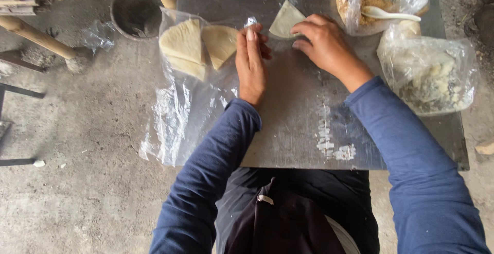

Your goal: The person places a granular filling onto triangular dough sheets using a spoon, then folds and seals the edges to form samosas. The finished samosas are stacked on the table.

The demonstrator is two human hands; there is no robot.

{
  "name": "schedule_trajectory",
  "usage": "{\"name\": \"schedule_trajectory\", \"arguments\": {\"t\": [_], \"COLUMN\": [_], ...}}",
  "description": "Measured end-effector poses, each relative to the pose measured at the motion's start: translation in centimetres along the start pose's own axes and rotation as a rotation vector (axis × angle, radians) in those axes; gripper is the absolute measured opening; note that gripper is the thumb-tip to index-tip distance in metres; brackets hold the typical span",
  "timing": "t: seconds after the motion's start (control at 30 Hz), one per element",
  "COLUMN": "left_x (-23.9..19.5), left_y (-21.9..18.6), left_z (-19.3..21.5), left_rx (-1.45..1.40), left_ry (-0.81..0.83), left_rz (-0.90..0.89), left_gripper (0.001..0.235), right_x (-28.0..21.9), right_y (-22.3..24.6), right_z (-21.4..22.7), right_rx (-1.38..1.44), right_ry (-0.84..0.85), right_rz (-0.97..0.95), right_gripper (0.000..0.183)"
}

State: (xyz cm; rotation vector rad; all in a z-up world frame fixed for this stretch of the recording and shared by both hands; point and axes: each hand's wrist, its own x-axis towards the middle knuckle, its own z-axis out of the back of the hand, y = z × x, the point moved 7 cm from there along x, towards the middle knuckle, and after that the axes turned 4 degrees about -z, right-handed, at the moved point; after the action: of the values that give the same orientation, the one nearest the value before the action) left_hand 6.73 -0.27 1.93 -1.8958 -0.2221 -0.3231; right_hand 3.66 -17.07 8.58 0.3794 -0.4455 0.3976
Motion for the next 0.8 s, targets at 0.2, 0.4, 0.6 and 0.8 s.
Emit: {"name": "schedule_trajectory", "arguments": {"t": [0.2,0.4,0.6,0.8], "left_x": [-0.3,-0.2,-0.1,-0.1], "left_y": [-0.3,-0.3,0.0,0.3], "left_z": [-0.9,-1.1,-1.1,-1.4], "left_rx": [0.011,0.03,0.093,0.115], "left_ry": [0.066,0.085,0.08,0.098], "left_rz": [0.028,0.073,0.105,0.159], "left_gripper": [0.04,0.04,0.042,0.046], "right_x": [1.7,2.1,3.5,2.5], "right_y": [-2.5,-5.2,-9.4,-8.8], "right_z": [-3.7,-5.5,-3.1,1.7], "right_rx": [-0.108,-0.11,0.117,0.0], "right_ry": [0.038,0.087,-0.086,-0.174], "right_rz": [0.101,-0.072,-0.227,-0.083], "right_gripper": [0.013,0.003,0.003,0.003]}}
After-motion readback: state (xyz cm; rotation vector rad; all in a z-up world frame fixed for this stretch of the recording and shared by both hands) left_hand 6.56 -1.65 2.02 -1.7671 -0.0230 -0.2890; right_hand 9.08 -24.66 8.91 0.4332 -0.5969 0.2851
